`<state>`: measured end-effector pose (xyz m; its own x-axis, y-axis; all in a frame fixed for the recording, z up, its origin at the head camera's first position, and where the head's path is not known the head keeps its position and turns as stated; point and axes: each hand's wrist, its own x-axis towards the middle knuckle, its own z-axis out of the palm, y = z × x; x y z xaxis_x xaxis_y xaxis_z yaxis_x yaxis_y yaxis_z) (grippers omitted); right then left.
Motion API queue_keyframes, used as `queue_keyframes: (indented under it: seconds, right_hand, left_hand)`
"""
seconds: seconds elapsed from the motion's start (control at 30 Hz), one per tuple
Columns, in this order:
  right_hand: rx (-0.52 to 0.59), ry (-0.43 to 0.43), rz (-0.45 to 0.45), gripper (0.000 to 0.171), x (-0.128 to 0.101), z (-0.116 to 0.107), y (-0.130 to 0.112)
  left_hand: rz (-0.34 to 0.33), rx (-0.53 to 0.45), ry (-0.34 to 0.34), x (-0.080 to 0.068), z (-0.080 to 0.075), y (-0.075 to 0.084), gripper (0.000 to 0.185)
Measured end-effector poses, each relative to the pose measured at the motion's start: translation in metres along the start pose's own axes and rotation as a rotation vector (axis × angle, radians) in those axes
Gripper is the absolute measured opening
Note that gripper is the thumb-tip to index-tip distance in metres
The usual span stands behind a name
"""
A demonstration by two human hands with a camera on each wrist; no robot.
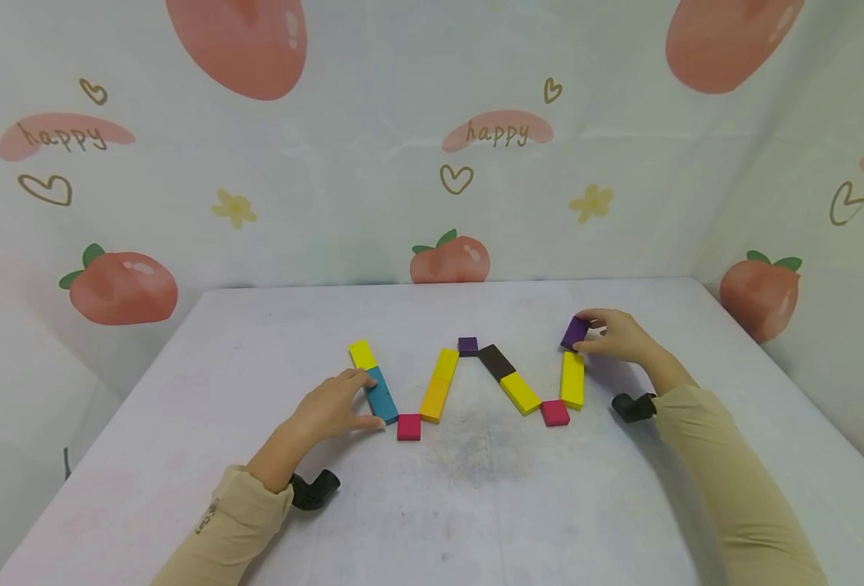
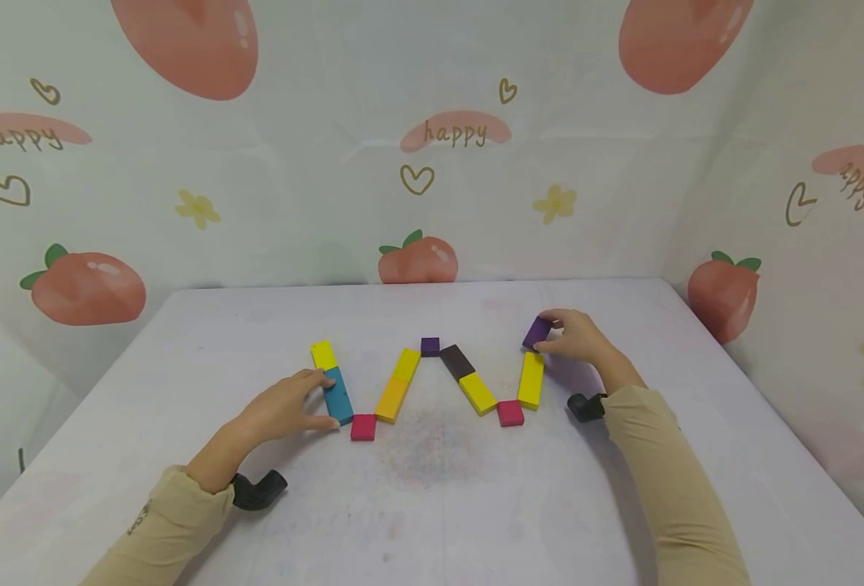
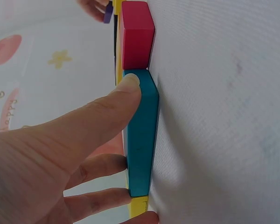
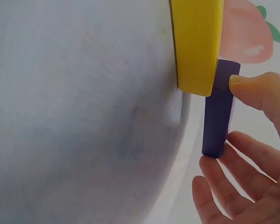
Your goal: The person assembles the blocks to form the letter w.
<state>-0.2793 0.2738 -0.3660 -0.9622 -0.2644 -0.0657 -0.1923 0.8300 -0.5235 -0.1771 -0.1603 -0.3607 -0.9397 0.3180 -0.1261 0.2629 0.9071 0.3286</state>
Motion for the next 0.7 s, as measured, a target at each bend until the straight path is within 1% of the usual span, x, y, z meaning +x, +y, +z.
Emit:
queue_keyframes:
  seconds: [0.23, 0.43, 0.7]
  right_hand:
    - [-0.006, -0.021, -0.009, 0.060, -0.0010, 0.0010, 0.0019]
    - [0.004, -0.045, -0.002, 0.060, -0.0014, 0.0014, 0.0021]
    - [0.012, -0.074, -0.016, 0.059, -0.0013, 0.0010, 0.0024]
  left_hand:
    - [0.000, 0.004, 0.000, 0.0003, 0.0012, -0.0007, 0.063]
    - [0.001, 0.002, 0.005, -0.0003, 0.0010, -0.0005, 0.062]
    - [0.006, 0.002, 0.008, -0.0005, 0.0011, -0.0007, 0.063]
